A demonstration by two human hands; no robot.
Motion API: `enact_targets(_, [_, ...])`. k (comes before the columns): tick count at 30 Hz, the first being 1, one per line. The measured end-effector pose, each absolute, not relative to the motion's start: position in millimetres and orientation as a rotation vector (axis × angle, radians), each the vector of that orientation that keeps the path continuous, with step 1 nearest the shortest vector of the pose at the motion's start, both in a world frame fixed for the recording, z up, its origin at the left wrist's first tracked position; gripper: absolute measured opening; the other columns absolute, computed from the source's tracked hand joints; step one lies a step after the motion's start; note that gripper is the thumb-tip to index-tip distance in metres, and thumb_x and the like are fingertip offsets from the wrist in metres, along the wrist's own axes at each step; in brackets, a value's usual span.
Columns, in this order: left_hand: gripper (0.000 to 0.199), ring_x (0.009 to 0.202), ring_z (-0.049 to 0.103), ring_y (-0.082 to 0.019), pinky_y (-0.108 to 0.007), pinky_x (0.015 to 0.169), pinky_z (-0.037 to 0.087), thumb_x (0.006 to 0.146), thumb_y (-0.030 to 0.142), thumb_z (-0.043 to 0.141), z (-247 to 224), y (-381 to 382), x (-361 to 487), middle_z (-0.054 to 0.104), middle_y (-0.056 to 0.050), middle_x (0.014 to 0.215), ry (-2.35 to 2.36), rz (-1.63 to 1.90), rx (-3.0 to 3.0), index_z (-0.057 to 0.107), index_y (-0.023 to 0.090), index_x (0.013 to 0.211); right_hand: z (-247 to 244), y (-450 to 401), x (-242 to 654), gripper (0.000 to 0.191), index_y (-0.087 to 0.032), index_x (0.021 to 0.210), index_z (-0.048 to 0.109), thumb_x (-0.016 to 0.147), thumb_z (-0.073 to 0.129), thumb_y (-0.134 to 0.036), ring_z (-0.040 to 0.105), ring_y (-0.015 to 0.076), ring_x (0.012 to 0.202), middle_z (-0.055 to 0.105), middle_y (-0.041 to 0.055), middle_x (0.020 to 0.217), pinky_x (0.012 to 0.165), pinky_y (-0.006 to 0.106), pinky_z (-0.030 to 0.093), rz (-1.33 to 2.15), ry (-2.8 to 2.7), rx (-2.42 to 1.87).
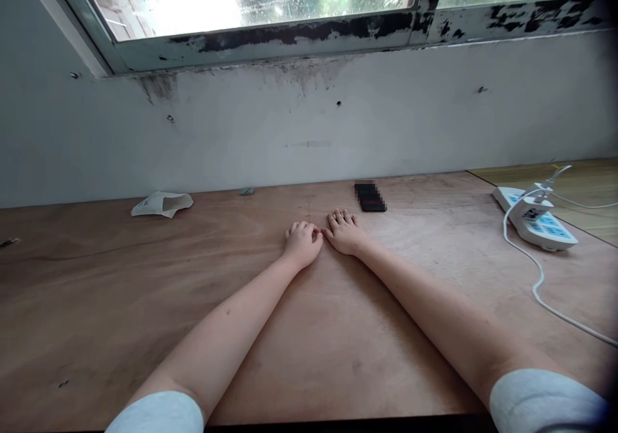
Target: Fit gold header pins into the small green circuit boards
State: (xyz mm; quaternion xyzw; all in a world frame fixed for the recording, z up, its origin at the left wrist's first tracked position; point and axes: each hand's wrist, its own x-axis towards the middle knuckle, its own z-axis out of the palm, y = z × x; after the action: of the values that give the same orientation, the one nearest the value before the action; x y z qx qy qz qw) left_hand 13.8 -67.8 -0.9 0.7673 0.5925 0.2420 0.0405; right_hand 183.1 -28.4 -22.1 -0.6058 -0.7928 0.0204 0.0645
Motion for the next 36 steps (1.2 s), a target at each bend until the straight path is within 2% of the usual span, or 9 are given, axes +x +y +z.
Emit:
enact_targets(9, [0.021, 0.109, 0.053, -0.026, -0.038, 0.091, 0.039, 0.094, 0.038, 0.053, -0.9, -68.0, 14.1, 0.066, -0.007, 0.108, 1.814, 0.709, 2.35, 0.067, 0.023, 0.096, -21.4, -26.9, 185.1, 0.078, -0.015, 0.159, 0.024, 0.099, 0.012, -0.064, 0.009, 0.0377, 0.15, 0.014, 0.0138, 0.163, 0.118, 0.059, 0.011, 0.108, -2.415, -1.844])
enact_targets(18, [0.021, 0.109, 0.053, -0.026, -0.038, 0.091, 0.039, 0.094, 0.038, 0.053, -1.7, -67.7, 14.2, 0.066, -0.007, 0.107, 1.815, 0.718, 2.344, 0.068, 0.023, 0.096, -23.9, -29.6, 185.9, 0.078, -0.009, 0.158, 0.025, 0.099, 0.019, -0.061, 0.012, 0.0345, 0.15, 0.02, 0.0167, 0.162, 0.121, 0.049, 0.013, -0.037, -2.371, -1.746])
enact_targets(28, [0.021, 0.108, 0.053, -0.025, -0.038, 0.09, 0.039, 0.094, 0.038, 0.053, -0.4, -69.1, 14.5, 0.065, -0.007, 0.106, 1.807, 0.725, 2.349, 0.068, 0.023, 0.094, -21.1, -32.1, 184.4, 0.078, -0.011, 0.159, 0.019, 0.099, 0.019, -0.061, 0.003, 0.0344, 0.151, 0.01, 0.015, 0.164, 0.121, 0.052, 0.008, -0.039, -2.33, -1.785])
enact_targets(36, [0.02, 0.109, 0.053, -0.025, -0.039, 0.092, 0.039, 0.094, 0.037, 0.053, -1.7, -68.7, 13.7, 0.065, -0.006, 0.108, 1.792, 0.713, 2.36, 0.067, 0.024, 0.094, -23.0, -26.3, 186.1, 0.081, -0.015, 0.159, 0.024, 0.098, 0.013, -0.067, 0.009, 0.0361, 0.15, 0.014, 0.0144, 0.163, 0.12, 0.053, 0.009, 0.103, -2.413, -1.828])
